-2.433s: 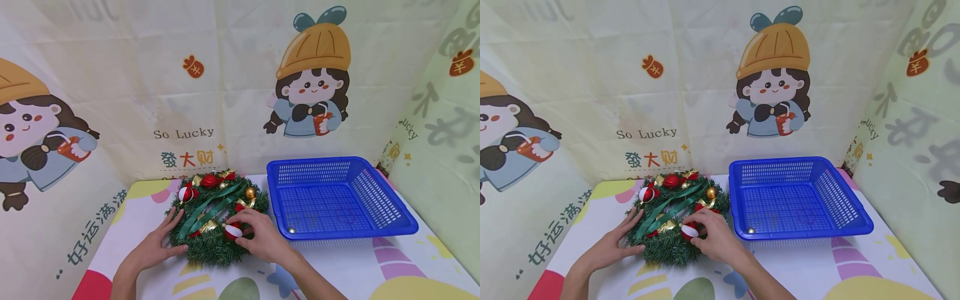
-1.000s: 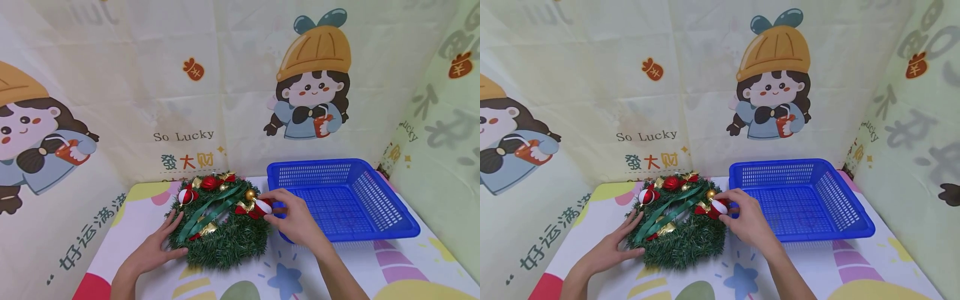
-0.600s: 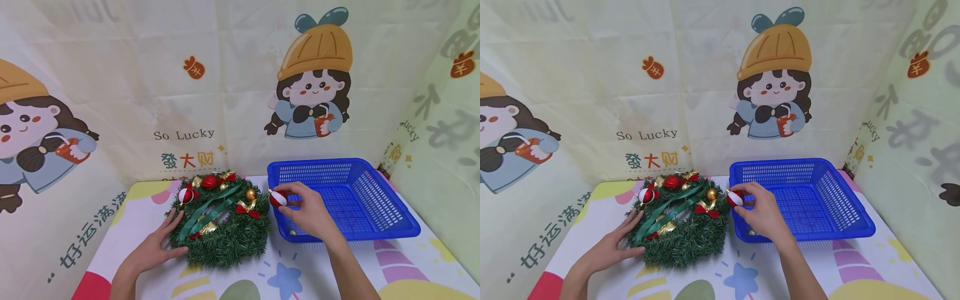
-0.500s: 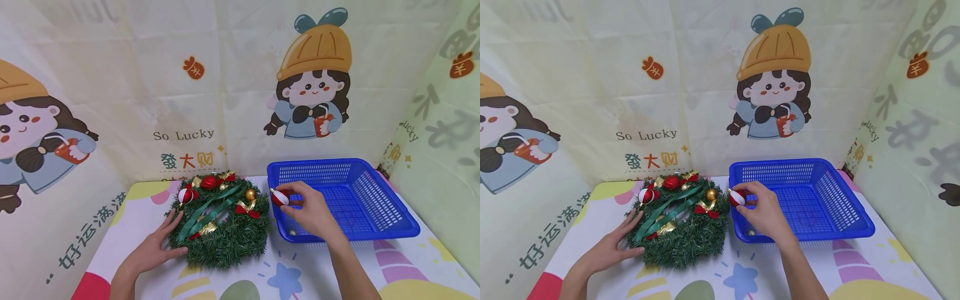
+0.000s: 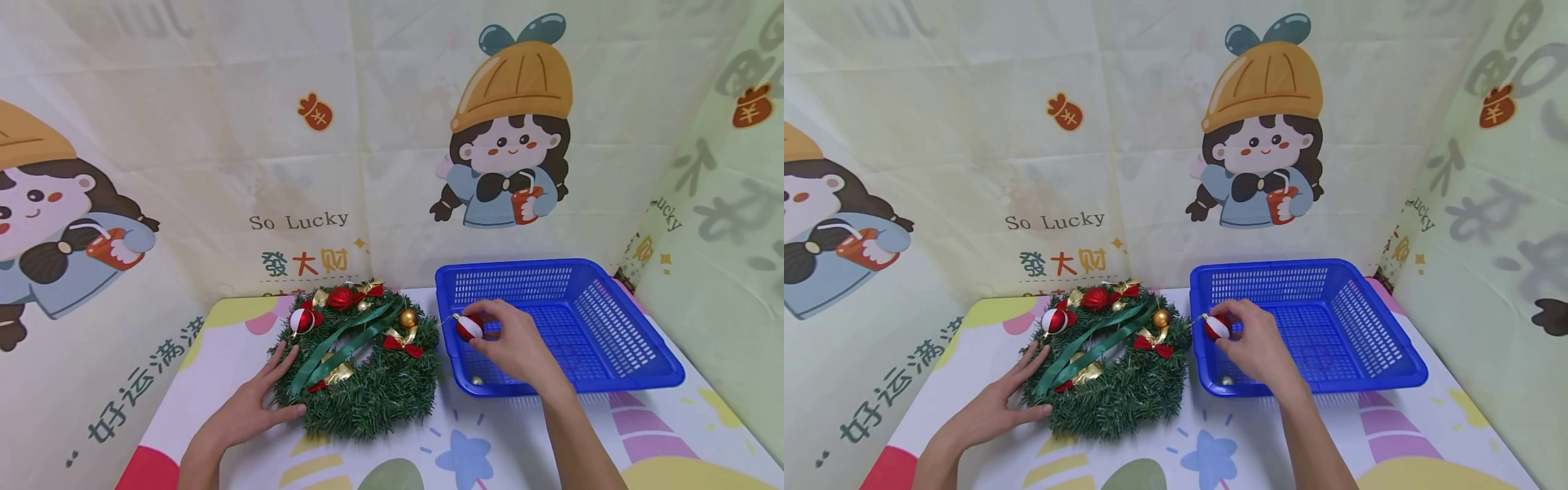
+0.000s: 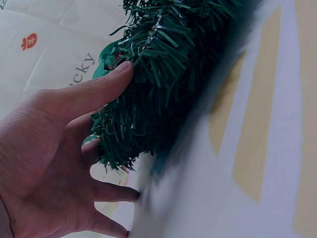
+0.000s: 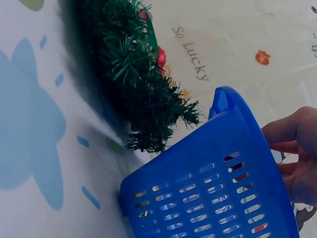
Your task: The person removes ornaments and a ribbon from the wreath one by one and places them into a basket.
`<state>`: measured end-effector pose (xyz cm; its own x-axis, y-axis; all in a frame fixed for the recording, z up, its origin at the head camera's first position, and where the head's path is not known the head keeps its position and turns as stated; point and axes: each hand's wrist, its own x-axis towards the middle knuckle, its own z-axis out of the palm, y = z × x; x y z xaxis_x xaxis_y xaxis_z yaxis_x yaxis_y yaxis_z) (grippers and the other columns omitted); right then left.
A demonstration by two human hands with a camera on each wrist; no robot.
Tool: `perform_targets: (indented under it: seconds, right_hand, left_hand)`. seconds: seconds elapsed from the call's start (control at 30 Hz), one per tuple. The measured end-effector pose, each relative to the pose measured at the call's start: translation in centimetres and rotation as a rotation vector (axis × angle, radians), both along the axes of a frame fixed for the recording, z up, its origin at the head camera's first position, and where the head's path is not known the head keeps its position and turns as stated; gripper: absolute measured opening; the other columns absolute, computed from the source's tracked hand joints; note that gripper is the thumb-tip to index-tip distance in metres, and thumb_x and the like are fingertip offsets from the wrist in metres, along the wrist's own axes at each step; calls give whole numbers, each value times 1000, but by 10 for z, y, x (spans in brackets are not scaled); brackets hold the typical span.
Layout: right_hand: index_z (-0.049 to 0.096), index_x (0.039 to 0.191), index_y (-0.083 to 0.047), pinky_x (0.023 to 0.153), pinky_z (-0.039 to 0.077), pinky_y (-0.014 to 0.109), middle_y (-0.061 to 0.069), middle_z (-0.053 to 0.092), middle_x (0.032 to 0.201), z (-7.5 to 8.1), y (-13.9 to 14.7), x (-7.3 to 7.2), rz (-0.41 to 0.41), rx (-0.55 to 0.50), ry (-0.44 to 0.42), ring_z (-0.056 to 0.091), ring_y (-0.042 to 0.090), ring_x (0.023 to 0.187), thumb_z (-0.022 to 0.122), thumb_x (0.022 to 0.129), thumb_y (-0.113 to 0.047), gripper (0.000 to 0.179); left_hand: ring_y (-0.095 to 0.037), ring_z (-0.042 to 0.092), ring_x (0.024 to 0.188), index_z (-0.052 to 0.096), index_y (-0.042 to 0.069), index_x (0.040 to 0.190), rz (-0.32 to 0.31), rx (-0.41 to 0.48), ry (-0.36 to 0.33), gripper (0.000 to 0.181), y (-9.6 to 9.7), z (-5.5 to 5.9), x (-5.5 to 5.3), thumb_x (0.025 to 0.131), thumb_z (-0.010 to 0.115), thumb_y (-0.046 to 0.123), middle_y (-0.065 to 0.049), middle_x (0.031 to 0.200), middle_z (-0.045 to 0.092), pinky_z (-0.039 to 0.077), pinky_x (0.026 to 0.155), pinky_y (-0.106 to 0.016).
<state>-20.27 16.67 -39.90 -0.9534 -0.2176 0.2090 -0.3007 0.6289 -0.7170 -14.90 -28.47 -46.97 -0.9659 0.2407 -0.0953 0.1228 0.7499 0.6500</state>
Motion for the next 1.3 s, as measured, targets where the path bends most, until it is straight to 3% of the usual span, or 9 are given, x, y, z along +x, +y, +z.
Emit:
perform_targets:
  seconds: [0.7, 1.3]
  right_hand:
    - [74, 115, -8, 84, 62, 47, 10, 74, 105, -15, 4, -9, 17, 193, -163, 69, 26, 98, 80, 83, 1, 33]
    - [76, 110, -8, 83, 61, 48, 9, 73, 99, -24, -2, -11, 39, 222, -221, 69, 23, 90, 77, 83, 3, 29]
  left_hand:
    - [-57, 17, 154, 19, 32, 168, 5, -11, 4, 103, -1, 0, 0, 87, 78, 57, -8, 177, 4, 35, 108, -78]
    - [-55, 17, 155, 21, 30, 168, -4, 6, 28, 102, 1, -2, 2, 88, 79, 56, -8, 177, 4, 35, 109, -77]
